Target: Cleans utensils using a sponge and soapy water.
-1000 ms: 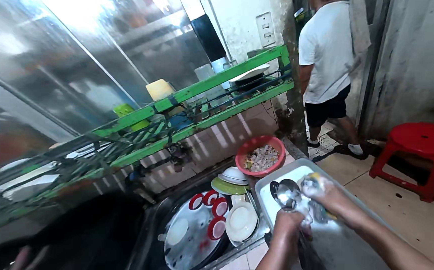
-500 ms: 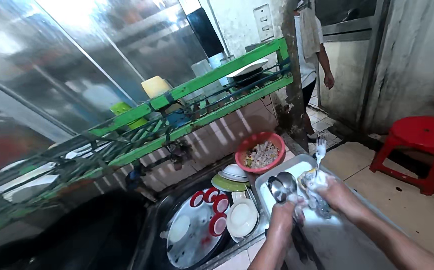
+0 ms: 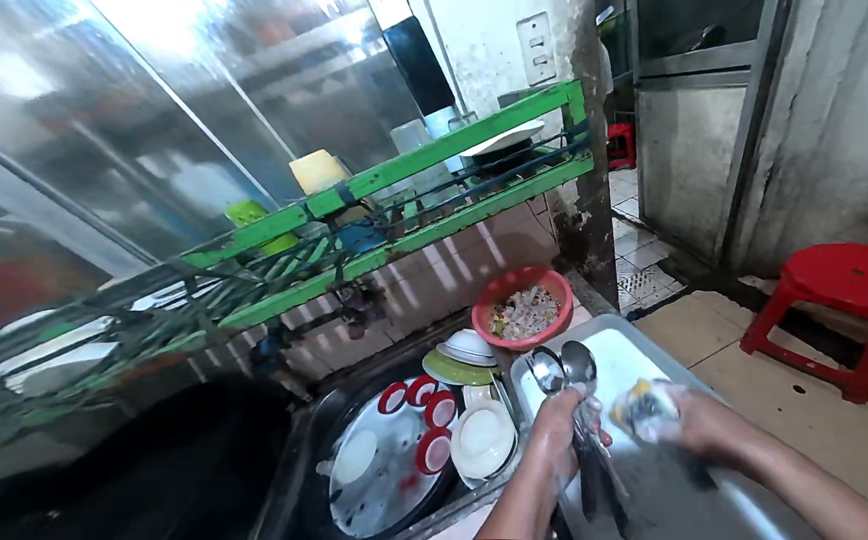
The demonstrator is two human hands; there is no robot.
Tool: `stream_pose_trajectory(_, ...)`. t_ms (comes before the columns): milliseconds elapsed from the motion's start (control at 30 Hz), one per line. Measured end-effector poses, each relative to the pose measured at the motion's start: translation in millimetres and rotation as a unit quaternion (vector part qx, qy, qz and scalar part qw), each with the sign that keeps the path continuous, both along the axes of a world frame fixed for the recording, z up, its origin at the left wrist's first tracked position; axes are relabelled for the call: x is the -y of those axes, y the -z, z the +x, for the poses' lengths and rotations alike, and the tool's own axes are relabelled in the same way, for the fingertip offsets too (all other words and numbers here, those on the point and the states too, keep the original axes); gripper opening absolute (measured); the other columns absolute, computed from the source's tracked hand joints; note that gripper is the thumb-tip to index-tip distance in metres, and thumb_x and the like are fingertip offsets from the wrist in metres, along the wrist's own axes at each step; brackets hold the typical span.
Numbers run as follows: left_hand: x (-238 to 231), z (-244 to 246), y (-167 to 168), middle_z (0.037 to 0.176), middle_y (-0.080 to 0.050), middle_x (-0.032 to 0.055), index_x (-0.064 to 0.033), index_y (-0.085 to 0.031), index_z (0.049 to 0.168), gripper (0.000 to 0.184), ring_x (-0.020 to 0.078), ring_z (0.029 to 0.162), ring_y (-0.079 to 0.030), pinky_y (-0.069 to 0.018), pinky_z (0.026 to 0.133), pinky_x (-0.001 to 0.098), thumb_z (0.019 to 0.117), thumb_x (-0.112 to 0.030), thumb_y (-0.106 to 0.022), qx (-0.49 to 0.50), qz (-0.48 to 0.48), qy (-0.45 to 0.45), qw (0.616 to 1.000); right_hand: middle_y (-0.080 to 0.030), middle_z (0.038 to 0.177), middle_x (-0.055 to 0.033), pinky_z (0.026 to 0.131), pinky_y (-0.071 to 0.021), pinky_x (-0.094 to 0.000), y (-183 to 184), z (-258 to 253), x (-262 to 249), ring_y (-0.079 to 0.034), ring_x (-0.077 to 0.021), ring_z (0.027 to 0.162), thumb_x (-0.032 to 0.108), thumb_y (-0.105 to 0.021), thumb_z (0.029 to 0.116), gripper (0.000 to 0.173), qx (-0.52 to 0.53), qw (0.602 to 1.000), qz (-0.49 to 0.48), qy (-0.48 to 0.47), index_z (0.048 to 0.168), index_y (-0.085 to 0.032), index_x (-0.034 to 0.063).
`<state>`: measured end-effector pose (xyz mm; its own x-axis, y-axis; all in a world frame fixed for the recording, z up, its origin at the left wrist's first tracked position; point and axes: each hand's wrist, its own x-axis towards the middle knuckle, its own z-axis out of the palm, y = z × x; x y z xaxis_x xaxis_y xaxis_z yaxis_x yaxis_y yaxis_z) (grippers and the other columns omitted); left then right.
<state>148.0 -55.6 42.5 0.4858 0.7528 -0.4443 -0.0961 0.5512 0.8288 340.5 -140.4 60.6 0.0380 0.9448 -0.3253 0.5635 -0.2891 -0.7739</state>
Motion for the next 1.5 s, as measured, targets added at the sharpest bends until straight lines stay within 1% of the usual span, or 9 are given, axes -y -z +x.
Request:
stream_pose_trajectory(100, 16.4, 15.7, -0.7, 0.068, -0.06, 0.0055, -0.0012, -0.06, 0.092, 0.026, 0.0158, 0.058, -0.06, -0.0554, 0.058, 0.0314, 0.1075, -0.016, -0.046, -0.073, 0.041, 0.024, 0.996, -0.07, 0.115, -0.0099, 0.091, -0.0585, -0.0398, -3.1, -19.8, -5.2, -0.069, -0.0177, 0.103, 0.029, -0.079, 0.0793, 0.061, -0.182, 0.942, 0.174, 0.22, 0.132, -0.06, 0.0047)
stream_pose_trajectory(267, 44.2, 36.1, -10.6, 0.07, -0.063, 0.0059, 0.0026, -0.063, 0.097, 0.011, 0.0133, 0.058, -0.062, -0.0558, 0.058, 0.0307, 0.0964, -0.009, -0.061, -0.232, 0.14, 0.064, 0.961, -0.067, 0.122, -0.0189, 0.097, -0.0533, -0.0501, 5.6, -30.8, -29.7, -0.066, -0.0276, 0.112, 0.018, -0.075, 0.0881, 0.054, -0.203, 0.9, 0.204, 0.327, 0.137, -0.058, 0.0016)
stream_pose_trajectory(367, 44.6, 27.8, -6.8, 0.07, -0.062, 0.0027, 0.0008, -0.063, 0.101, 0.018, 0.0103, 0.057, -0.062, -0.0567, 0.058, 0.0269, 0.102, -0.017, -0.062, -0.17, 0.156, 0.099, 0.968, -0.069, 0.11, -0.0141, 0.079, -0.0595, -0.0422, 13.9, -15.2, -40.3, -0.069, -0.0221, 0.092, 0.015, -0.067, 0.0974, 0.04, -0.344, 0.838, 0.215, 0.365, 0.136, -0.058, 0.0068)
stream_pose_trajectory(567, 38.0, 2.2, -6.4, 0.075, -0.066, 0.0066, -0.0011, -0.064, 0.103, 0.023, 0.0162, 0.065, -0.066, -0.059, 0.064, 0.0328, 0.1044, -0.019, -0.051, 0.029, -0.003, 0.107, 0.994, -0.071, 0.098, -0.0095, 0.065, -0.0605, -0.034, -0.9, -6.9, -30.1, -0.071, -0.0178, 0.08, 0.022, -0.046, 0.1059, 0.029, -0.562, 0.742, 0.18, 0.318, 0.132, -0.054, 0.0126)
stream_pose_trajectory(767, 28.5, 5.0, -1.5, 0.068, -0.06, 0.0042, -0.0016, -0.06, 0.1, 0.014, 0.0131, 0.057, -0.06, -0.0552, 0.056, 0.0291, 0.1037, -0.015, -0.056, -0.034, 0.0, 0.033, 0.999, -0.07, 0.104, -0.0116, 0.072, -0.0632, -0.038, 1.3, 8.4, -20.8, -0.072, -0.0223, 0.086, 0.023, -0.063, 0.0949, 0.049, -0.553, 0.773, 0.177, 0.253, 0.14, -0.046, 0.0157)
stream_pose_trajectory(933, 31.3, 24.1, -11.2, 0.064, -0.059, 0.0058, 0.0041, -0.059, 0.106, 0.018, 0.013, 0.05, -0.059, -0.054, 0.051, 0.027, 0.1025, -0.014, -0.061, -0.173, 0.03, -0.049, 0.983, -0.069, 0.112, -0.0117, 0.081, -0.0611, -0.0375, -1.0, -16.9, -11.5, -0.071, -0.0188, 0.093, 0.002, -0.07, 0.0852, 0.054, -0.33, 0.906, 0.144, 0.223, 0.137, -0.056, 0.0048)
stream_pose_trajectory(1100, 44.9, 34.0, -9.7, 0.058, -0.053, 0.0035, 0.0016, -0.059, 0.095, 0.013, 0.0099, 0.045, -0.052, -0.0457, 0.044, 0.0235, 0.1002, -0.01, -0.063, -0.163, 0.026, -0.074, 0.983, -0.07, 0.11, -0.0159, 0.077, -0.0617, -0.0408, 24.1, -25.2, -28.9, -0.071, -0.0224, 0.091, 0.003, -0.074, 0.0867, 0.049, -0.335, 0.864, 0.187, 0.326, 0.133, -0.058, 0.0024)
stream_pose_trajectory(1300, 47.4, 22.1, 5.7, 0.059, -0.055, 0.005, 0.0036, -0.059, 0.092, 0.006, 0.0111, 0.047, -0.053, -0.0457, 0.047, 0.0251, 0.0965, -0.001, -0.06, -0.156, 0.074, -0.069, 0.983, -0.068, 0.117, -0.0154, 0.091, -0.0564, -0.0447, 17.2, -16.4, -20.2, -0.068, -0.0236, 0.104, 0.011, -0.077, 0.0853, 0.052, -0.215, 0.951, 0.08, 0.208, 0.134, -0.06, 0.0037)
stream_pose_trajectory(1500, 43.9, 22.7, 2.8, 0.058, -0.056, 0.0053, 0.0025, -0.057, 0.091, 0.005, 0.0111, 0.045, -0.054, -0.0463, 0.045, 0.0242, 0.0963, 0.002, -0.058, -0.164, 0.059, -0.081, 0.981, -0.066, 0.124, -0.0178, 0.1, -0.0517, -0.0497, 15.4, -24.8, -26.6, -0.064, -0.0279, 0.115, 0.015, -0.079, 0.0846, 0.055, -0.131, 0.966, 0.088, 0.203, 0.135, -0.06, 0.0041)
